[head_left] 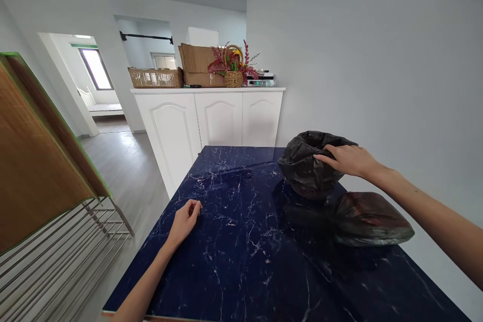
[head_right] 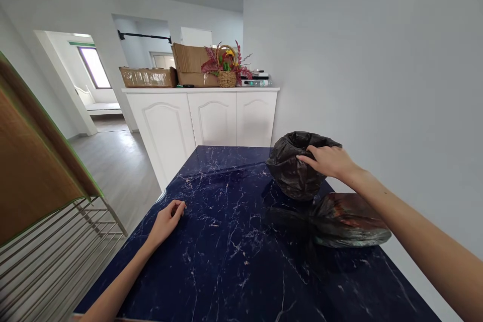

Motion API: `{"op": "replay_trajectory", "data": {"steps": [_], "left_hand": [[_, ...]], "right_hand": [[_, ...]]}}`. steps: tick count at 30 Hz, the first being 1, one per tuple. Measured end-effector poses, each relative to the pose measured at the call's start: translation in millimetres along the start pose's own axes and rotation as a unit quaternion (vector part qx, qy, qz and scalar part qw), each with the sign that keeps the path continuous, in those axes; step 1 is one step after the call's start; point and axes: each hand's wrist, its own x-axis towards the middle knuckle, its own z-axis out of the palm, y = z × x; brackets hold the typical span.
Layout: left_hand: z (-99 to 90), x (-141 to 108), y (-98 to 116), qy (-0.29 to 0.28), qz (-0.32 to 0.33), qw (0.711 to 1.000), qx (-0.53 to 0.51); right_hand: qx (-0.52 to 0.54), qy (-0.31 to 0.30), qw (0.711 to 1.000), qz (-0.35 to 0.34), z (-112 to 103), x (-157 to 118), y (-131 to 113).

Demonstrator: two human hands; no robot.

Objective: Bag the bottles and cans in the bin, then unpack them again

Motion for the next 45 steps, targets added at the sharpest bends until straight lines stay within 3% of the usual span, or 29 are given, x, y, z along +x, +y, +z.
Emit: {"op": "replay_trajectory", "data": {"steps": [3, 6, 7, 9, 12, 15, 18, 22, 32, 45], "left_hand": [[-1.8, -7, 2, -0.010, 0.018, 1.000, 0.018], [-0.6, -23, 5, -0.020, 0.048, 0.998, 0.036], [0.4, -32, 6, -0.022, 0.057, 0.997, 0.041], [3.0, -53, 4, -0.025, 0.083, 0.994, 0.062], [5.4, -91, -6, -0.045, 0.151, 0.977, 0.145], [4.5, -120, -17, -0.054, 0.208, 0.950, 0.228], [2.4, -132, -20, -0.043, 0.212, 0.941, 0.261], [1.8, -134, -12, -0.041, 0.194, 0.944, 0.265], [0.7, -133, -1, -0.054, 0.177, 0.953, 0.242], [5.7, -133, -2, -0.057, 0.161, 0.955, 0.241]], "right_hand": [[0.017, 0.072, 0.997, -0.016, 1, -16, -17], [0.106, 0.187, 0.974, -0.076, 7, -50, -54], [0.146, 0.198, 0.964, -0.103, 11, -65, -69], [0.221, 0.145, 0.951, -0.159, 21, -101, -103], [0.336, -0.021, 0.919, -0.205, 40, -156, -150], [0.407, -0.155, 0.880, -0.187, 61, -197, -186], [0.411, -0.190, 0.879, -0.147, 79, -216, -209], [0.387, -0.162, 0.900, -0.116, 89, -220, -221], [0.344, -0.115, 0.929, -0.074, 90, -231, -233], [0.344, -0.118, 0.930, -0.056, 89, -234, -232]]}}
